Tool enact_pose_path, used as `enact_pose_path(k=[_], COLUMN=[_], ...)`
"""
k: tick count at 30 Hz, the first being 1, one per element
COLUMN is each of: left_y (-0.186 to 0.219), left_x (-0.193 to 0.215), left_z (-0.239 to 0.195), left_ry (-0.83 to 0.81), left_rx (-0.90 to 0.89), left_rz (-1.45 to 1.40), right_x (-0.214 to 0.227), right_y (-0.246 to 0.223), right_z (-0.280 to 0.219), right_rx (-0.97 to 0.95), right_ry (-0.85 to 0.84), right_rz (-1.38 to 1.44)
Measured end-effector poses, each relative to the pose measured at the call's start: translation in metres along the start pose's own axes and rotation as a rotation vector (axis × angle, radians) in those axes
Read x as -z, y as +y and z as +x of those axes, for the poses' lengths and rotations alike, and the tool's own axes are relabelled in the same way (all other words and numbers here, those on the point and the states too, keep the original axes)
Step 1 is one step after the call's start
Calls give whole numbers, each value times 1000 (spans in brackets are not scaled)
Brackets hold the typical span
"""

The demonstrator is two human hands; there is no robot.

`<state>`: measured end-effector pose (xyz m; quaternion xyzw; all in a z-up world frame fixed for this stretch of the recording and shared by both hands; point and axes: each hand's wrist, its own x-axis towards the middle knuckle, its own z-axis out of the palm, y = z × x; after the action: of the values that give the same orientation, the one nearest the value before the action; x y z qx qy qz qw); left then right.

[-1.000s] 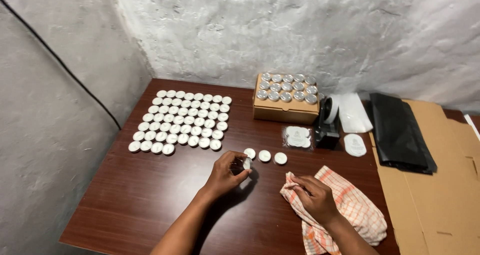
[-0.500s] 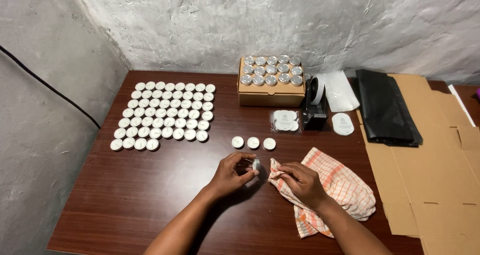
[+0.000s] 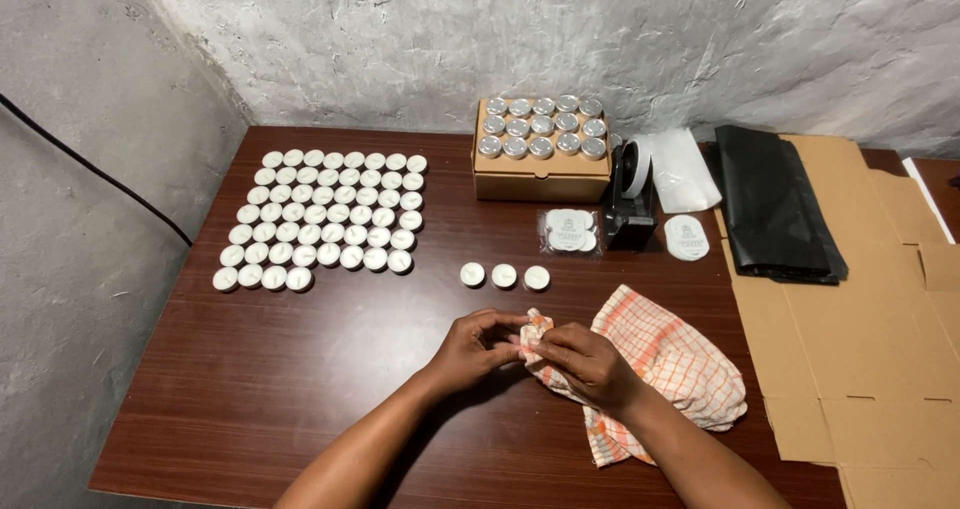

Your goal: The person wipes the surface of small white candles with a checkered cloth. They pick up each candle from a grid arrangement on the table, rub it with the cloth, and place it back down. The task is performed repeatedly on multiple candles.

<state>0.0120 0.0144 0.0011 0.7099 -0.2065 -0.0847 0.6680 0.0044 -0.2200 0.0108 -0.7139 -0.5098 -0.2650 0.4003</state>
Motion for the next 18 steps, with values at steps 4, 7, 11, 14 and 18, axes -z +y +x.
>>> enact_pose_path(k=[4, 7, 11, 14, 18], left_y=[-3, -3, -9, -12, -15], left_x=[-1, -2, -3, -3, -4], left_z=[-2, -2, -2, -2, -2], left_ry=[-2, -13, -15, -36, -47], left_rx=[3, 14, -9, -22, -35], left_rz=[-32, -62, -42, -17, -11], right_x=[1, 3, 4, 1, -1], right_y=[-4, -6, -6, 3, 8], right_z=[3, 5, 7, -4, -10], right_rx=[14, 26, 6, -19, -59], right_ry=[-23, -47, -30, -28, -26], right_rz=[-30, -46, 7, 47, 88])
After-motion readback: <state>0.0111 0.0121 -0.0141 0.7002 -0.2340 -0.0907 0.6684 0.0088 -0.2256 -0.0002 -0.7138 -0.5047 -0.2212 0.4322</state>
